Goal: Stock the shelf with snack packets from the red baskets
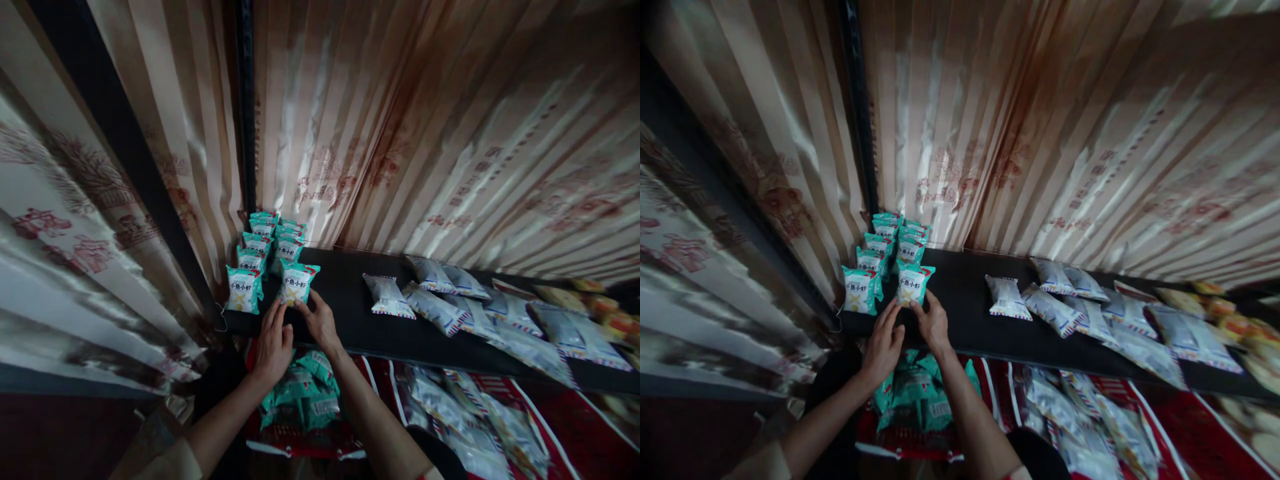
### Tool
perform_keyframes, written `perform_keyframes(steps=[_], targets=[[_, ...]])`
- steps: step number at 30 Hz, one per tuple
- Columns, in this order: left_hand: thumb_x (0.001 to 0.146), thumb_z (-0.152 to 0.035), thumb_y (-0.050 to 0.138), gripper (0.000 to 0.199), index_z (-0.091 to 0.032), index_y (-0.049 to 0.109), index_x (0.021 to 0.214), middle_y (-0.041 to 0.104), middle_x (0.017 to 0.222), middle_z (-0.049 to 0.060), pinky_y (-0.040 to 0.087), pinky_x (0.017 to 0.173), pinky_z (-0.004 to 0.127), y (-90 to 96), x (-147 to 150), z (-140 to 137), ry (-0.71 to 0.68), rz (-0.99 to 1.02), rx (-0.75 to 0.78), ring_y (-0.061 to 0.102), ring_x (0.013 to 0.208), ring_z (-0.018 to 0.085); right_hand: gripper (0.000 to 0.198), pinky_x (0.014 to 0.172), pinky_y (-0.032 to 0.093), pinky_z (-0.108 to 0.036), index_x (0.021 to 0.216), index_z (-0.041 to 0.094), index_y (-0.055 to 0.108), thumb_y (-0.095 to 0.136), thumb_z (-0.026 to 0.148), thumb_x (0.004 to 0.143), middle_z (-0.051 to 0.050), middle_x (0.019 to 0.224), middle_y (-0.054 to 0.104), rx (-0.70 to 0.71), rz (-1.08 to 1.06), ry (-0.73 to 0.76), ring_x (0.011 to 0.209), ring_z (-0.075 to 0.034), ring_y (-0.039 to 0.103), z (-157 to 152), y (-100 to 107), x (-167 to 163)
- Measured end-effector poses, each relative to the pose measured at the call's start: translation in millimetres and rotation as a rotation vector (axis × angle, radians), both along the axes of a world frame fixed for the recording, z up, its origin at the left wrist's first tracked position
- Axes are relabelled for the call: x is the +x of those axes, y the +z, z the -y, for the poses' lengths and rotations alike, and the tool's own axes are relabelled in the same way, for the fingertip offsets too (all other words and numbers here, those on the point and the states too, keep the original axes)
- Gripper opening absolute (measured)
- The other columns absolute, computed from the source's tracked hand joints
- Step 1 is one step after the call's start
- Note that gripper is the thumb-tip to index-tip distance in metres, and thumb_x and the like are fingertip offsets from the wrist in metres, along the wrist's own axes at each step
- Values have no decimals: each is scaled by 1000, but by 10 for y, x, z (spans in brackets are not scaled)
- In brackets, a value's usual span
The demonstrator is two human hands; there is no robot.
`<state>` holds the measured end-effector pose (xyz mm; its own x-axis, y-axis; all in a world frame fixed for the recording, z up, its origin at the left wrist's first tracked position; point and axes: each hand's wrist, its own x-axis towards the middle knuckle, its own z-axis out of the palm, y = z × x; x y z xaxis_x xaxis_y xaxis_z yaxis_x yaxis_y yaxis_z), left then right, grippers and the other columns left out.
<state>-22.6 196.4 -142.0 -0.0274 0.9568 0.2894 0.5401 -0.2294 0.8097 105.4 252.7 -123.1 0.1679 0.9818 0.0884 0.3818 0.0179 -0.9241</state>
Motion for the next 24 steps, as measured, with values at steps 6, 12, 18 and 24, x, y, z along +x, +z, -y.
perform_keyframes(steps=[6,12,18,24], targets=[[86,-14,37,49,-14,40,135,38,145,13,29,113,46,-149,-29,-280,17,-65,6,32,136,22,41,88,45,-35,115,23,63,59,39,78,-6,109,68,42,114,44,96,-24,62,-377,-90,-143],[85,-12,36,51,-13,38,137,37,146,14,31,112,45,-213,-62,-426,11,-108,14,30,137,23,43,86,46,-36,117,19,61,57,39,79,-9,108,68,12,177,30,93,-25,63,-576,-131,-120],[82,-8,39,57,-13,34,138,34,148,14,32,112,45,-249,-46,-497,21,-151,52,30,138,23,46,87,47,-36,122,18,57,54,38,81,-10,110,67,-8,275,32,98,-25,63,-621,-103,-89],[81,-4,38,60,-13,32,140,34,148,13,31,113,43,-295,-18,-565,29,-195,104,26,139,21,41,83,48,-32,119,17,57,51,37,84,-10,109,67,2,368,101,95,-23,63,-591,-87,-155]])
